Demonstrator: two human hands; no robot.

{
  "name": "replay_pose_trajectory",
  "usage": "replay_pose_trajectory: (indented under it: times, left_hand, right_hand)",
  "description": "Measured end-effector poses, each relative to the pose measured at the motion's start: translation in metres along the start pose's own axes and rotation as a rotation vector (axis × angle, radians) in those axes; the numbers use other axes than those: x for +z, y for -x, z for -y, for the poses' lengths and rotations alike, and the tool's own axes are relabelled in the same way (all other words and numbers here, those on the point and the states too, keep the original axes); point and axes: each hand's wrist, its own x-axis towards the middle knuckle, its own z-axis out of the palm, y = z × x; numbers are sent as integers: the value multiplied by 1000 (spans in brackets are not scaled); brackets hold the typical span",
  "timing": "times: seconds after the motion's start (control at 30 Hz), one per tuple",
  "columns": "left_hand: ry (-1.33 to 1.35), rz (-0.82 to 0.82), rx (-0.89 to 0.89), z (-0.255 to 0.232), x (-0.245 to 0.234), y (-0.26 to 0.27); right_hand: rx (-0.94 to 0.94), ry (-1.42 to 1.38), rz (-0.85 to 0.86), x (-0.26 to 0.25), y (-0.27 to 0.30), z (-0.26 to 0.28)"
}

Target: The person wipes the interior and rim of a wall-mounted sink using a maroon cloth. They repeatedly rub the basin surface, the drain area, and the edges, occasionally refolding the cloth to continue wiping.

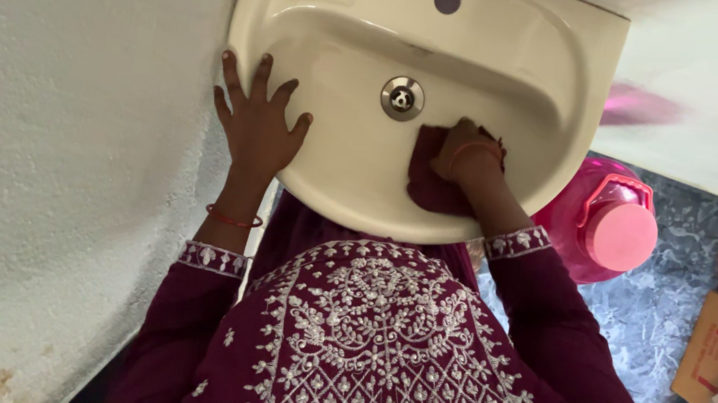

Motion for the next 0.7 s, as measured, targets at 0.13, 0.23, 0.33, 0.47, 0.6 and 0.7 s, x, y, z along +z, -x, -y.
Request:
replay_pose_trajectory:
  times: [0.13,0.23,0.33,0.47,0.6,0.7]
  left_hand:
    - [-5,19,2,-1,-2,1]
    - [-120,31,24,-3,-3,1]
    - [-187,46,71,-6,-3,0]
    - [-291,138,181,-16,5,2]
    - [-192,522,391,-48,32,18]
    - [-72,833,376,-50,51,17]
  right_hand:
    - [-175,128,54,9,13,9]
    - [-368,158,40,29,17,16]
    - [-791,137,-58,52,8,33]
    - [-818,31,-120,55,9,45]
    - [-539,173,-112,41,12,29]
    - [-298,257,-240,24,-4,7]
